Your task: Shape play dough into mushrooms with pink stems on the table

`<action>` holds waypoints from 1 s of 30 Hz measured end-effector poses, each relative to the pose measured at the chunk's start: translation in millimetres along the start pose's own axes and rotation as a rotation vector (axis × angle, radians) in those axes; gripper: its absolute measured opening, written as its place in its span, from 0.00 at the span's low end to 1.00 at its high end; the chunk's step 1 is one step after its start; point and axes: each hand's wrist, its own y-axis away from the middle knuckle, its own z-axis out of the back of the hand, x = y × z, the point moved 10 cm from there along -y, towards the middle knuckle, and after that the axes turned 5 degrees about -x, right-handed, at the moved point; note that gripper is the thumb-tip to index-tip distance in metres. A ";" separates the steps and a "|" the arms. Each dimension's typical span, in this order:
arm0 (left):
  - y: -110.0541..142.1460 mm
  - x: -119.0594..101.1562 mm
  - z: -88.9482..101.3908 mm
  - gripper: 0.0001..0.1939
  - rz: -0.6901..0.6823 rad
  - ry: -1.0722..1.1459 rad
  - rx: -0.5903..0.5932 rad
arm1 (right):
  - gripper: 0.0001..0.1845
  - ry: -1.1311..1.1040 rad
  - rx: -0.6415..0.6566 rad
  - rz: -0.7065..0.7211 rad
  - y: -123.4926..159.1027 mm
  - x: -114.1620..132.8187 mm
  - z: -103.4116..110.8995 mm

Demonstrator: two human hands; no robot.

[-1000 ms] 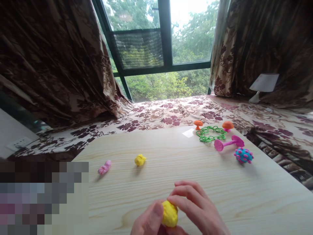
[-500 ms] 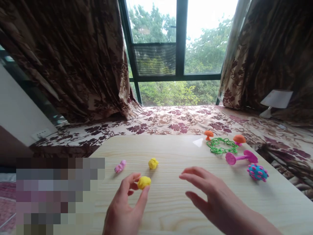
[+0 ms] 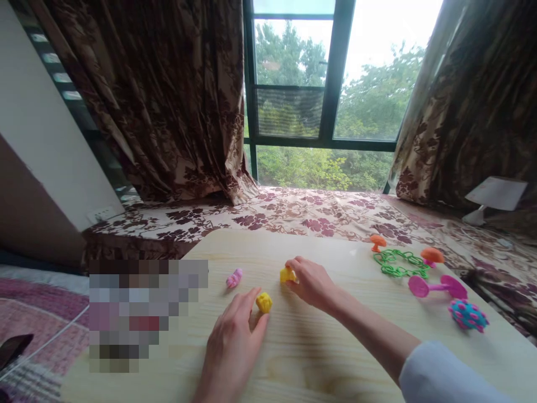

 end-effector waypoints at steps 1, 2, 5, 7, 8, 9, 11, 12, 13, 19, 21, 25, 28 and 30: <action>0.7 2.7 -0.7 0.20 -0.003 -0.003 -0.005 | 0.11 -0.011 0.002 -0.005 0.6 -2.9 -0.5; 1.5 4.8 -1.1 0.20 -0.005 -0.005 -0.009 | 0.09 -0.026 0.003 -0.007 2.4 -4.8 -0.2; 3.5 4.0 2.5 0.21 -0.037 -0.005 -0.044 | 0.05 -0.089 0.004 -0.003 15.2 -5.9 5.2; 3.8 -1.9 8.2 0.20 -0.087 -0.003 -0.091 | 0.04 -0.136 0.008 0.001 27.5 -5.6 10.2; 3.4 -5.3 11.2 0.20 -0.111 -0.001 -0.118 | 0.04 -0.159 0.012 0.000 33.4 -6.0 12.4; 2.6 -8.7 13.7 0.19 -0.131 0.006 -0.140 | 0.05 -0.181 0.017 -0.003 38.7 -6.8 14.2; -0.5 -14.9 17.2 0.18 -0.146 0.030 -0.165 | 0.07 -0.216 0.019 -0.015 46.6 -9.1 17.8; -2.4 -18.0 18.5 0.18 -0.141 0.053 -0.169 | 0.10 -0.239 0.017 -0.024 49.2 -10.2 19.8; -4.3 -20.9 18.8 0.18 -0.124 0.091 -0.161 | 0.12 -0.281 0.014 -0.037 51.1 -10.9 21.9; 7.4 -42.5 -25.5 0.21 0.267 0.748 0.311 | 0.13 -0.708 0.038 -0.052 63.5 5.3 37.0; 15.3 -56.8 -35.6 0.22 0.321 0.919 0.414 | 0.13 -0.689 0.015 -0.025 69.9 11.0 46.5; 22.7 -66.9 -44.4 0.21 0.378 1.043 0.485 | 0.14 -0.520 0.008 0.053 83.1 21.3 62.0; 26.8 -74.3 -48.5 0.19 0.371 1.055 0.559 | 0.10 -0.444 0.047 0.080 91.3 26.4 66.2; 29.1 -80.4 -51.0 0.18 0.373 1.088 0.598 | 0.06 -0.393 0.052 0.087 95.5 28.4 67.1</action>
